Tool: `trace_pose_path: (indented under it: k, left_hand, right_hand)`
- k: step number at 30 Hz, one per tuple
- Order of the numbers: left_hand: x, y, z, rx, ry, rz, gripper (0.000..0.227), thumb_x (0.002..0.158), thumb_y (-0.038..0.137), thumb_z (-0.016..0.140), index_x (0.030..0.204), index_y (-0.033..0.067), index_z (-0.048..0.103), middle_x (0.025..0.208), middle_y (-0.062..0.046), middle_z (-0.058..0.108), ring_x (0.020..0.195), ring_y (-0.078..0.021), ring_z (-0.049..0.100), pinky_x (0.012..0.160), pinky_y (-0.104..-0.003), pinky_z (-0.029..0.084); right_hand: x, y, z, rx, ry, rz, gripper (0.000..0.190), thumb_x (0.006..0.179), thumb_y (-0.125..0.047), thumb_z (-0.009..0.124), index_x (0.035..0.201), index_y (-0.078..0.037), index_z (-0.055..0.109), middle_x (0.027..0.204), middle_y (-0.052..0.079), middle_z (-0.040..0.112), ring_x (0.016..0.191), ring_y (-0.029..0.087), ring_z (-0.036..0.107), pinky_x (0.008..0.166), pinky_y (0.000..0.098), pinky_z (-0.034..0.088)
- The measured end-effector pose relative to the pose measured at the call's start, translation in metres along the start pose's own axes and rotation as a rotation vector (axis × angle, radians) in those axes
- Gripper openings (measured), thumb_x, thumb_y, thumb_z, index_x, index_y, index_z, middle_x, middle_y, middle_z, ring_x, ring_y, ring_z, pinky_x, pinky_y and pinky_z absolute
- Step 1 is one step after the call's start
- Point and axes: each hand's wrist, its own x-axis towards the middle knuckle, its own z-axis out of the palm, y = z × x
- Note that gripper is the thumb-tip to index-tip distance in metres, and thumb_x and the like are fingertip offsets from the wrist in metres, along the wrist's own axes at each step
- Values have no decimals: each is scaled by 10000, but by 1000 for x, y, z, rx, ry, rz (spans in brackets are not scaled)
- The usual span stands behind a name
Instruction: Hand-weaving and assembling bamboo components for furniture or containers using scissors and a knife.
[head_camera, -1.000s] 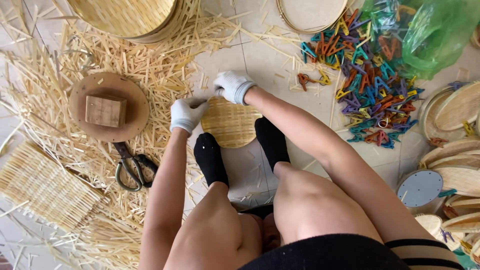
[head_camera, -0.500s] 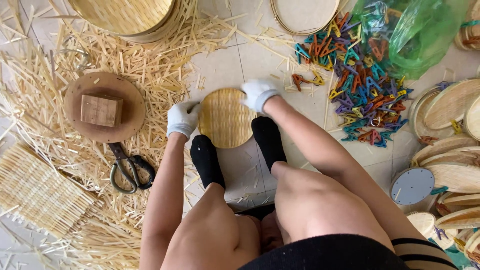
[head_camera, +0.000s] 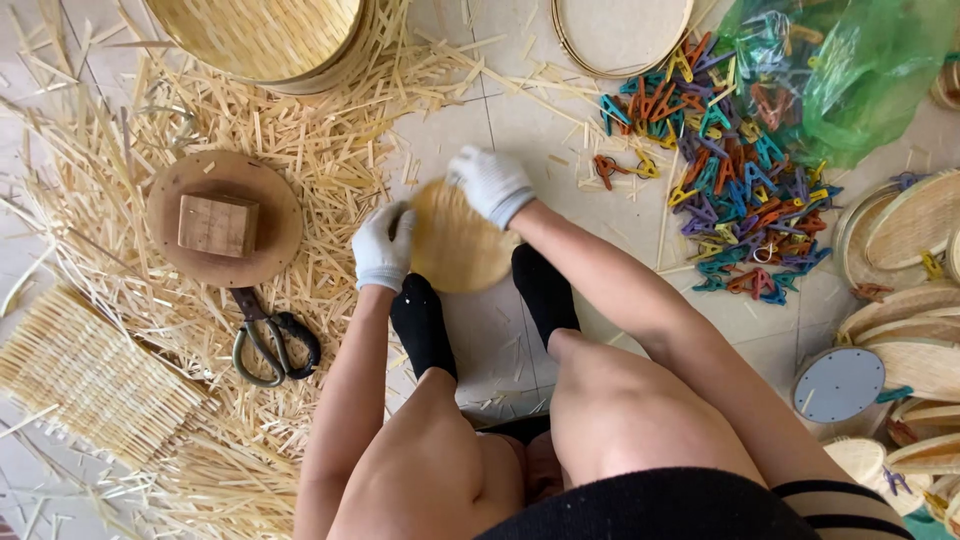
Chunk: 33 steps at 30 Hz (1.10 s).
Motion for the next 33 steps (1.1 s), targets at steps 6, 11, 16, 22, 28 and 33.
trace_pose_path:
  k: [6,11,16,22,28,33]
  left_hand:
    - [-12,34,-23,42,-9,-83,336,992,265,682,1222,21,668,923,-220,719,827,-356,713,792,-400,565]
    - [-13,64,-45,-85,14,-109,320,994,234,629,1250,45,660,864,-205,731,754,-331,741,735,-394,566]
    - [-9,72,-62,76,41,9,373,1023,191,622,1377,78,600,911,-255,721,812,-412,719,711,-476,567]
    - [30,107,-149,144,231,203,527,1017,128,570,1522,104,423,1331,-172,710,789,-379,745,698,-457,599]
    - [137,46,-198,213,438,340,396,1116,98,611,1497,92,502,1389,-188,713,1021,-325,793,894,-408,628]
    - [163,138,-211,-43,346,-145,430,1047,117,529,1473,115,481,1164,-187,715,872,-329,717,790,-447,552]
  right_hand:
    - [-23,14,-40,145,367,123,130,963,-200,721,945,-71,709,925,127,690,766,299,661,686,423,531]
    - [-41,5,-60,230,453,176,140,942,-198,741,948,-62,712,897,122,700,723,267,670,656,375,534]
    - [-59,0,-73,449,485,213,172,961,-209,747,1053,-64,737,962,98,754,821,223,707,735,336,555]
    - [-111,-7,-28,342,196,243,296,930,-263,674,1144,-62,707,977,189,753,871,315,722,786,426,556]
    - [-155,-13,19,-34,46,-233,120,895,-268,673,946,-165,708,865,93,687,831,322,641,736,466,526]
    - [-149,-16,14,0,96,-192,103,892,-236,674,946,-151,695,869,79,680,859,312,644,765,461,529]
